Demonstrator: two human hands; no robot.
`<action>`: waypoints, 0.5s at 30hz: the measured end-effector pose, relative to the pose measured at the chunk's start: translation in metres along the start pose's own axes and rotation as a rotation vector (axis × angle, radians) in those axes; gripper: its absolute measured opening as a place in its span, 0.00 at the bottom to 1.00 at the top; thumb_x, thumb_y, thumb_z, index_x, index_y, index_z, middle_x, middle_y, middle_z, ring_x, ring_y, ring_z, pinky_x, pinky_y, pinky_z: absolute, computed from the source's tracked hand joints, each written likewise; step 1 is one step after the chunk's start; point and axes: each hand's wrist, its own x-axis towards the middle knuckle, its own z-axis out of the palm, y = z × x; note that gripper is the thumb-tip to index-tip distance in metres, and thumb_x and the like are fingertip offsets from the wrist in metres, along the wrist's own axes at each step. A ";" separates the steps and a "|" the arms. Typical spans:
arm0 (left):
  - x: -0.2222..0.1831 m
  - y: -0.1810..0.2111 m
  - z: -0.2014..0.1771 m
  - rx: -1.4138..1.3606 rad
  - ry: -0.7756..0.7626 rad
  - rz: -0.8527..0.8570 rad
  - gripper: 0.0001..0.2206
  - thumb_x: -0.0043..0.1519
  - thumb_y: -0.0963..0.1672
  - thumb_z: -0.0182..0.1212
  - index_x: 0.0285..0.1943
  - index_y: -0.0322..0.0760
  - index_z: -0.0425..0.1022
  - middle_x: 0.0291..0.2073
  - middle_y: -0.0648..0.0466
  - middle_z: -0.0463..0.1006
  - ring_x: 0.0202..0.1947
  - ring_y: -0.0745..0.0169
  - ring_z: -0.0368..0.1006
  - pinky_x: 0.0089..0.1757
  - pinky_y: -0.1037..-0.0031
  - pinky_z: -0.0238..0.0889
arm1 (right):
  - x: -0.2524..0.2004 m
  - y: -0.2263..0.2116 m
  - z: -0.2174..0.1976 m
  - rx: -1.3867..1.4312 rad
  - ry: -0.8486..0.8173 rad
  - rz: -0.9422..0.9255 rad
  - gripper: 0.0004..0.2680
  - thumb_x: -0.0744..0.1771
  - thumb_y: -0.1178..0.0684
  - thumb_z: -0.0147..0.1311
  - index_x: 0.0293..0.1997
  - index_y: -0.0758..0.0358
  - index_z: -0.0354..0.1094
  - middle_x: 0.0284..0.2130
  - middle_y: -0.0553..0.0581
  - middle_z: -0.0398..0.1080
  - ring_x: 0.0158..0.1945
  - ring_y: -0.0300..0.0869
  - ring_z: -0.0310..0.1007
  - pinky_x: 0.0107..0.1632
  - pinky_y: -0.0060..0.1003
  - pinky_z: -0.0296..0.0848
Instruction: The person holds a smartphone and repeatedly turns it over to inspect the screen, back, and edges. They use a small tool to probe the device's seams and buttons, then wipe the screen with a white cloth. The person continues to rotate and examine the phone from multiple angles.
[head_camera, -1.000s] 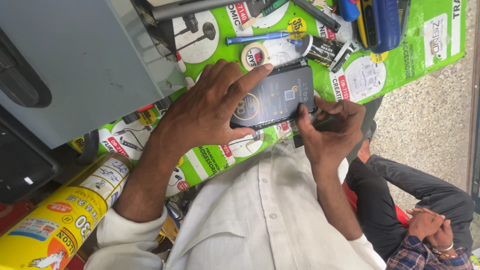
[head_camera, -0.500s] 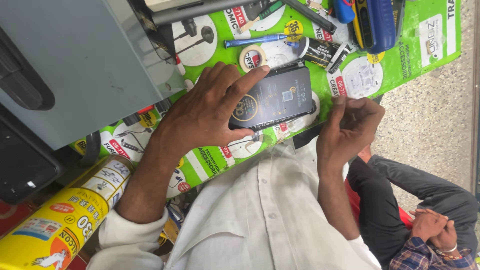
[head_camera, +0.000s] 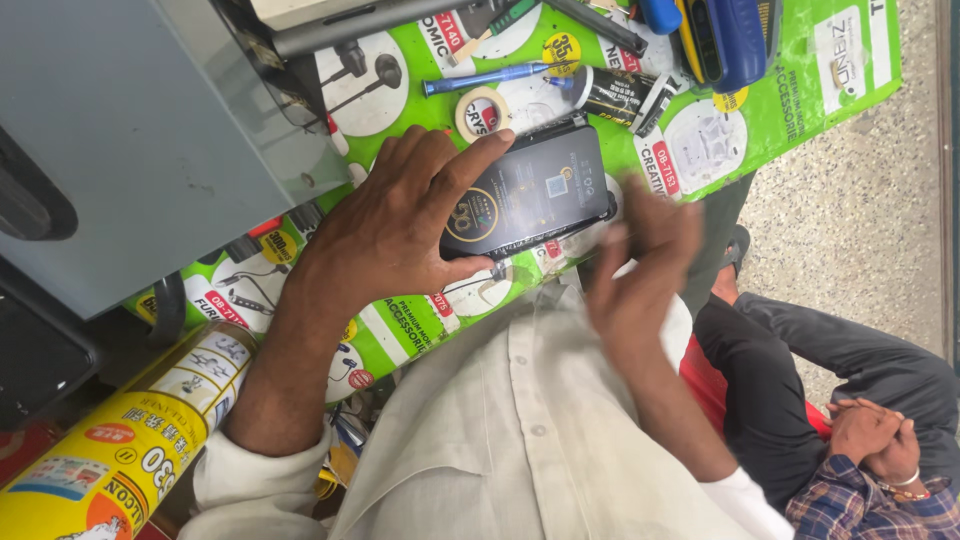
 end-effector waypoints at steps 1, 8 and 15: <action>0.000 0.000 0.000 -0.005 0.003 0.000 0.54 0.41 0.48 0.85 0.77 0.42 0.51 0.54 0.44 0.66 0.55 0.39 0.66 0.57 0.54 0.63 | 0.005 0.001 -0.003 0.239 0.062 0.249 0.16 0.71 0.53 0.44 0.65 0.62 0.45 0.62 0.51 0.66 0.67 0.47 0.68 0.71 0.44 0.59; 0.003 0.000 -0.002 0.001 0.000 0.016 0.54 0.41 0.48 0.85 0.77 0.41 0.50 0.54 0.44 0.66 0.54 0.40 0.66 0.57 0.53 0.63 | -0.024 -0.013 0.004 -0.220 -0.235 -0.238 0.18 0.69 0.56 0.45 0.66 0.74 0.58 0.61 0.65 0.68 0.68 0.56 0.62 0.73 0.53 0.45; 0.003 0.000 -0.001 0.007 -0.005 0.002 0.55 0.40 0.48 0.85 0.77 0.42 0.51 0.52 0.45 0.66 0.53 0.40 0.66 0.56 0.54 0.64 | -0.003 0.020 -0.015 -0.128 0.093 -0.036 0.09 0.74 0.59 0.53 0.62 0.67 0.64 0.55 0.62 0.61 0.57 0.45 0.63 0.62 0.37 0.62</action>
